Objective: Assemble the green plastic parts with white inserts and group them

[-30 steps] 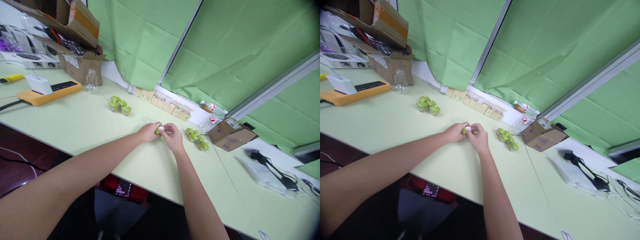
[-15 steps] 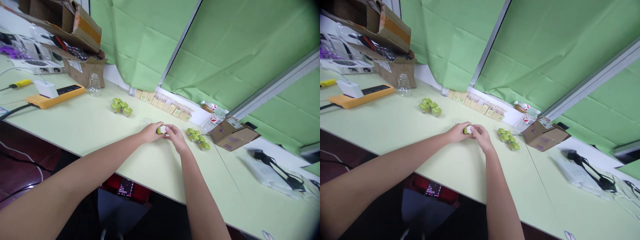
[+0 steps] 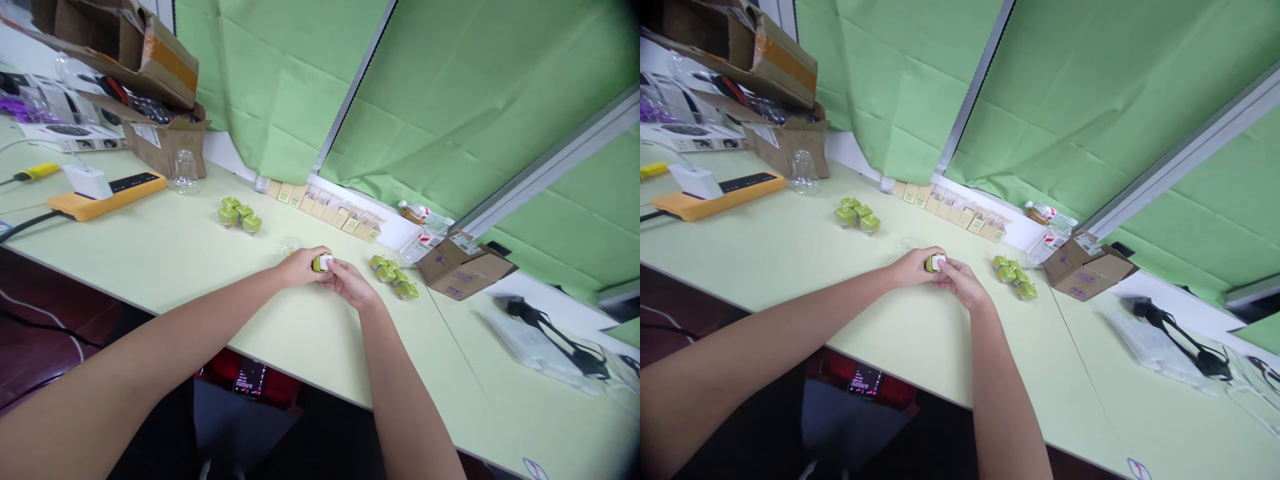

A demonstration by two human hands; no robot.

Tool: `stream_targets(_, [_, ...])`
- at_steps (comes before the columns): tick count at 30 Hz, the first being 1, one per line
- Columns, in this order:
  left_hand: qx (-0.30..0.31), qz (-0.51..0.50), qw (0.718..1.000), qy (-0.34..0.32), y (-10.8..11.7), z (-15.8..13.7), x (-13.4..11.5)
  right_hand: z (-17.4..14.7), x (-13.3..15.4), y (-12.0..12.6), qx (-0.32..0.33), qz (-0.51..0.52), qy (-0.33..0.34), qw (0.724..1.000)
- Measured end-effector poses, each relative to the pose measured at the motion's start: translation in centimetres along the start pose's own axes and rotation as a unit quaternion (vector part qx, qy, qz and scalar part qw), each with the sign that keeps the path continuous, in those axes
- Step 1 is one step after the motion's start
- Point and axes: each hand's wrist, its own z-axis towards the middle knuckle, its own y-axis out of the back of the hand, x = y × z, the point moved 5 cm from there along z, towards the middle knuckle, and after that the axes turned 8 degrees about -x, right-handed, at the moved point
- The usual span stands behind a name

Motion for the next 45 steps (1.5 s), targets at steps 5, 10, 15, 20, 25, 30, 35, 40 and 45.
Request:
stream_targets(5, [-0.004, 0.035, 0.999, 0.017, 0.0, -0.1, 0.4, 0.0, 0.0, 0.2, -0.017, -0.012, 0.002, 1.0])
stream_targets(10, [0.008, 0.07, 0.997, 0.033, 0.2, -0.3, 0.1, 0.1, -0.2, 0.1, -0.017, -0.01, 0.004, 1.0])
stream_targets(15, [0.004, 0.082, 0.996, 0.02, 0.3, -0.3, -0.4, 0.2, -0.3, -0.1, -0.008, -0.006, 0.006, 1.0])
stream_targets(20, [-0.026, 0.069, 0.997, -0.009, 0.4, 0.0, -0.4, 0.3, -0.2, 0.2, -0.017, 0.016, 0.01, 1.0])
stream_targets(25, [-0.042, 0.048, 0.998, -0.013, 0.4, 0.2, 0.0, 0.4, -0.3, 0.7, -0.026, 0.0, 0.014, 1.0])
stream_targets(30, [-0.056, 0.041, 0.997, -0.019, 0.6, 0.0, -0.4, 0.6, -0.3, 0.4, -0.025, 0.022, 0.007, 0.999])
stream_targets(35, [-0.069, 0.043, 0.995, -0.055, 0.6, 0.0, -1.1, 0.6, -0.6, -0.7, 0.022, 0.081, -0.038, 0.996])
stream_targets(40, [-0.063, 0.051, 0.996, -0.04, 0.2, -0.1, -0.7, 0.8, -0.7, -0.4, -0.002, 0.118, -0.02, 0.993])
stream_targets(45, [-0.035, 0.02, 0.998, 0.058, -0.7, -0.2, 1.0, 1.5, -0.6, 0.6, -0.137, 0.036, 0.058, 0.988])
